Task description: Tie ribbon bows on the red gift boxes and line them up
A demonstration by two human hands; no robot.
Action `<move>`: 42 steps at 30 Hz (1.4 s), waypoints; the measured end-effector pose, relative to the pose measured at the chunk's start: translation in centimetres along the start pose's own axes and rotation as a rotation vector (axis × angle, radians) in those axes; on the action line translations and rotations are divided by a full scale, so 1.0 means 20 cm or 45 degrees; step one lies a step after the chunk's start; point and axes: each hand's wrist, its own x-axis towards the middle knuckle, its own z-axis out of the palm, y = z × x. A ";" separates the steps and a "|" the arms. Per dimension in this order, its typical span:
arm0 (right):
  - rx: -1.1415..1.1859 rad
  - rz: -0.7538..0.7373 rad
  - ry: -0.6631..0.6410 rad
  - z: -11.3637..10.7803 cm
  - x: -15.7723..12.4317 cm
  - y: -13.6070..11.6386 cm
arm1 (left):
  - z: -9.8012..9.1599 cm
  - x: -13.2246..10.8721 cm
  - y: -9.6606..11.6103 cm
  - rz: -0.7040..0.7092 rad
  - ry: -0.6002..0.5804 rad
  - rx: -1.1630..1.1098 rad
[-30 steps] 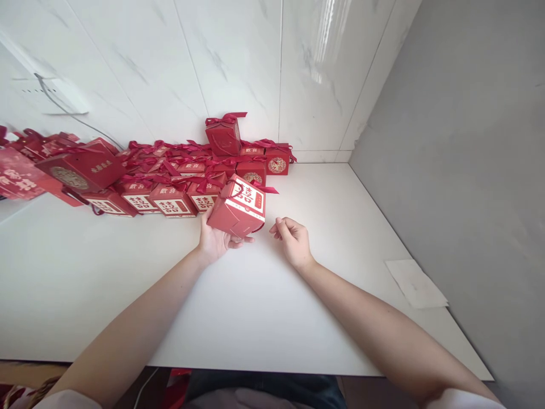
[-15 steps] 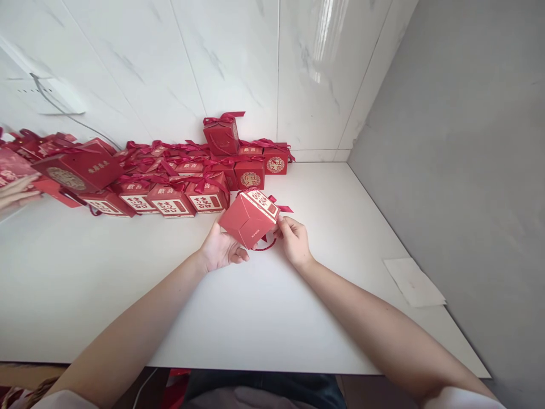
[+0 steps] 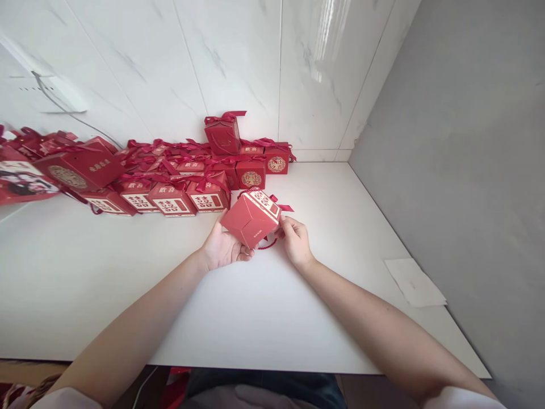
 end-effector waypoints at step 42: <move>-0.053 0.013 -0.001 0.00 0.00 0.01 | 0.02 0.00 -0.01 0.035 -0.023 0.047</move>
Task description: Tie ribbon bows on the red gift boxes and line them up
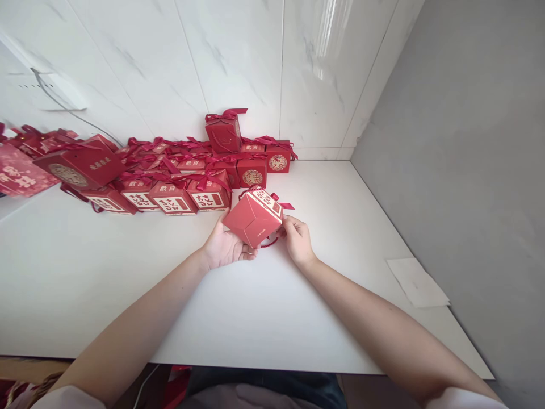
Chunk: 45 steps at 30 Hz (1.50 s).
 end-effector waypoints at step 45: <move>0.101 0.077 -0.016 0.02 0.00 -0.01 | -0.10 -0.08 0.06 0.784 0.570 1.455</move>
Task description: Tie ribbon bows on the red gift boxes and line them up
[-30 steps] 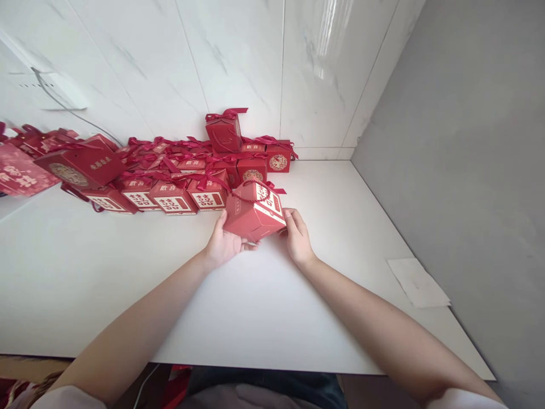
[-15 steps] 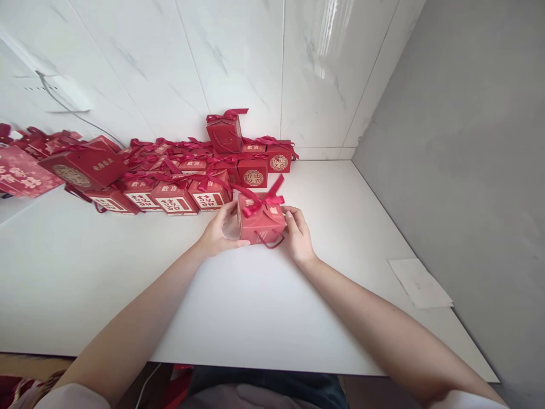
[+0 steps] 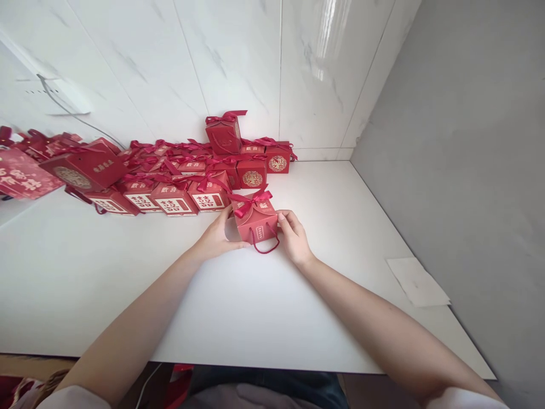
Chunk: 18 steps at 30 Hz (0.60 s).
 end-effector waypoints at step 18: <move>0.006 0.027 0.037 -0.02 0.02 0.03 | -0.05 0.06 -0.19 -0.116 0.060 -0.396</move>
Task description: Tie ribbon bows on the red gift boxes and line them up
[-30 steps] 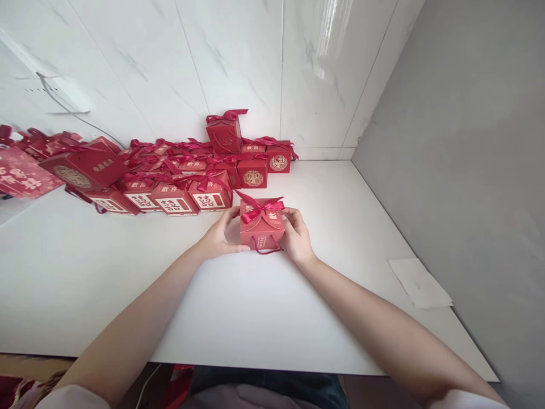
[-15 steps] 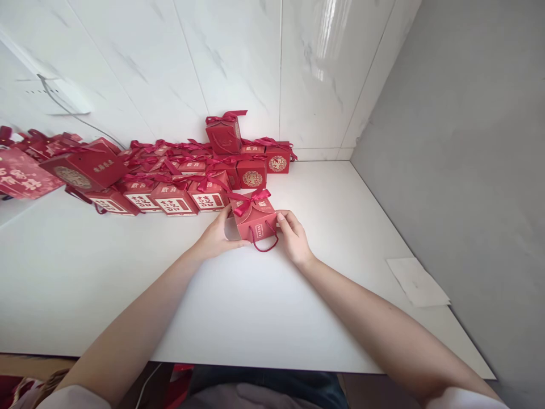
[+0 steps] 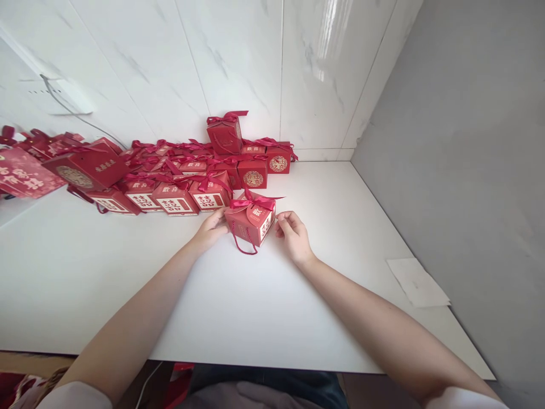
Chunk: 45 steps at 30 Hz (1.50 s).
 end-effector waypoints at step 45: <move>-0.144 -0.030 -0.714 0.03 -0.05 -0.02 | 0.02 0.04 0.71 0.232 -0.632 0.934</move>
